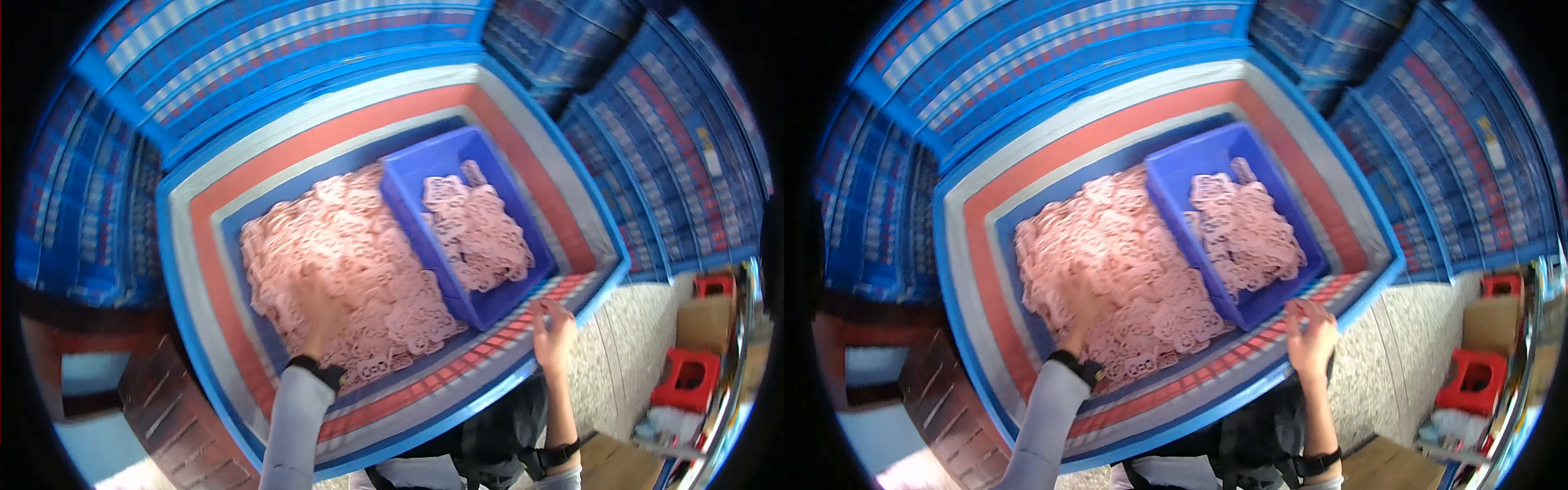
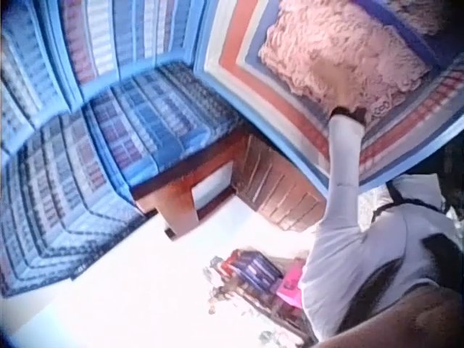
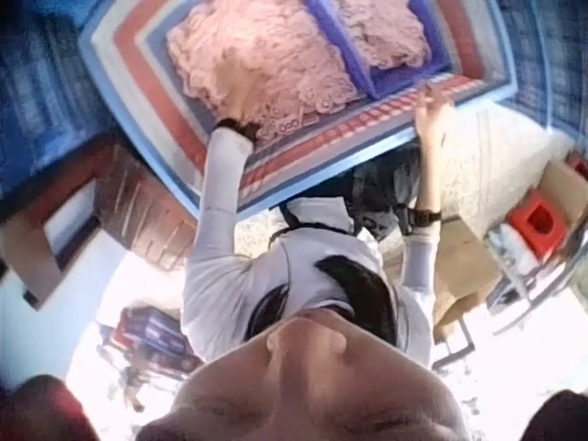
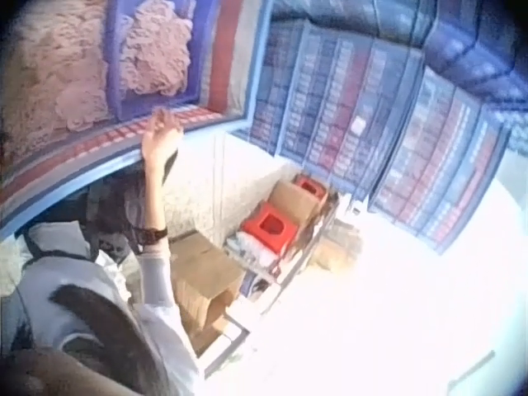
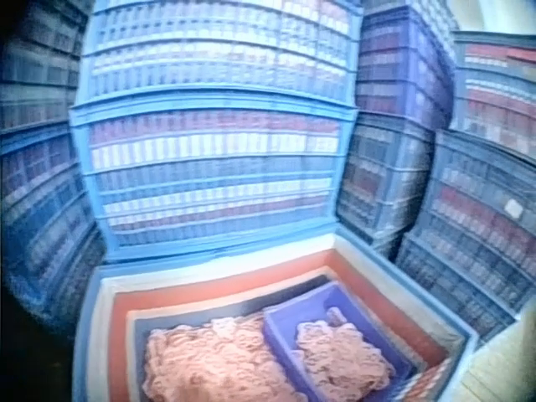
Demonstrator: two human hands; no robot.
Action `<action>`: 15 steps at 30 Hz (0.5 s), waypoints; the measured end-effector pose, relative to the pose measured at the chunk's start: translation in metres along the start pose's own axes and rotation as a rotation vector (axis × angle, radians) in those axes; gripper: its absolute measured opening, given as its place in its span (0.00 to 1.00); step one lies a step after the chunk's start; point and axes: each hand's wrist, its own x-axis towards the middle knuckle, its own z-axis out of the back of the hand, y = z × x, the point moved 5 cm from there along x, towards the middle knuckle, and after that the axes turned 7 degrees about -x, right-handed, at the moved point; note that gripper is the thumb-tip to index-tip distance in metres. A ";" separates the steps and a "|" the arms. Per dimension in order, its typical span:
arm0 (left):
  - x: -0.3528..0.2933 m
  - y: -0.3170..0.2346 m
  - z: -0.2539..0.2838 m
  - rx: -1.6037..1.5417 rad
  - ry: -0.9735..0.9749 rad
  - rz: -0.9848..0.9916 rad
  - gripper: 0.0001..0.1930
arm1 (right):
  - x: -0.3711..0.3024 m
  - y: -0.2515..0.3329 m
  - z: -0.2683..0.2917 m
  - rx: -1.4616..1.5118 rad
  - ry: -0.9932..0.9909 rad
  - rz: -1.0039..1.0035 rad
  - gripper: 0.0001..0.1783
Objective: Sorting pink and blue plastic components from large crates into smaller trays and onto a workspace table.
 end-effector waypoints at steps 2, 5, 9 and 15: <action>-0.002 -0.009 0.003 0.022 0.058 0.004 0.41 | -0.001 -0.007 0.010 -0.065 -0.047 -0.013 0.08; -0.010 -0.001 -0.036 0.113 -0.033 -0.145 0.37 | -0.002 -0.009 -0.017 0.138 0.003 -0.085 0.06; -0.020 -0.132 -0.145 -0.164 0.151 -0.374 0.36 | 0.002 -0.008 -0.009 0.114 -0.034 -0.069 0.05; -0.102 -0.315 -0.235 -0.456 0.384 -0.563 0.35 | -0.009 -0.017 -0.011 0.142 -0.068 -0.033 0.07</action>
